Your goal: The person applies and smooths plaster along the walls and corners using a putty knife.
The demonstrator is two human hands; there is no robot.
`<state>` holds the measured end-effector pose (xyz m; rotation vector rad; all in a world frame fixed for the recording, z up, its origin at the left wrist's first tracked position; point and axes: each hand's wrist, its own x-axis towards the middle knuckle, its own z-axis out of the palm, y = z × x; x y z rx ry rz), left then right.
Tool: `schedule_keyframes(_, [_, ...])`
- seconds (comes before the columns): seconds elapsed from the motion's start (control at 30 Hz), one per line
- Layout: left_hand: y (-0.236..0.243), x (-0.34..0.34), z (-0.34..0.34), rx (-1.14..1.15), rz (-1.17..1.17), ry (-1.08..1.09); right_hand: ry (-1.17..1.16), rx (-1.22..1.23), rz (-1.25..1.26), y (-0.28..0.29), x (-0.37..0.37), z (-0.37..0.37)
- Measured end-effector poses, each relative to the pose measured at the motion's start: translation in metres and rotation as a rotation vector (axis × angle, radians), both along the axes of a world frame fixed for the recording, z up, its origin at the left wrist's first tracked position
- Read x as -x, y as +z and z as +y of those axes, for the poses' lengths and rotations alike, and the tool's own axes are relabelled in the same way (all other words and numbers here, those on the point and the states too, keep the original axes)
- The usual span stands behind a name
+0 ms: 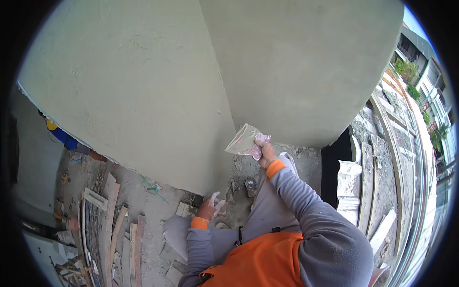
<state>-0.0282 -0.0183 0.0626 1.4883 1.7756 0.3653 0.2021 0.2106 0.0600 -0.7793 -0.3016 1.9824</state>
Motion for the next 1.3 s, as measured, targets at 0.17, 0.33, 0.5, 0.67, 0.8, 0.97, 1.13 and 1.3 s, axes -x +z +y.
schedule_keyframes(0.17, [-0.005, -0.006, 0.002, -0.059, 0.002, 0.009, -0.022, 0.022, -0.045, 0.018, -0.009, -0.011])
schedule_keyframes(0.33, [-0.003, -0.007, -0.003, -0.053, -0.004, 0.024, 0.014, -0.02, 0.002, 0.03, -0.01, -0.018])
schedule_keyframes(0.5, [0.003, -0.008, 0.003, -0.004, 0.01, 0.012, 0.038, -0.049, -0.007, 0.04, -0.012, -0.02])
schedule_keyframes(0.67, [-0.012, 0.009, -0.008, -0.075, 0.031, 0.047, 0.083, -0.039, -0.009, 0.043, 0.009, -0.019])
schedule_keyframes(0.8, [-0.022, 0.002, -0.003, -0.137, 0.075, -0.034, 0.038, -0.077, -0.116, 0.065, -0.015, -0.036])
schedule_keyframes(0.97, [-0.032, -0.001, -0.002, -0.112, 0.124, -0.05, 0.083, -0.094, -0.194, 0.049, -0.018, -0.033])
schedule_keyframes(1.13, [-0.034, 0.004, -0.006, 0.033, 0.067, -0.045, 0.087, -0.115, -0.179, 0.018, -0.021, -0.014])
schedule_keyframes(1.3, [-0.055, 0.003, -0.005, -0.06, 0.111, -0.042, 0.099, -0.092, -0.211, 0.04, -0.009, -0.025])
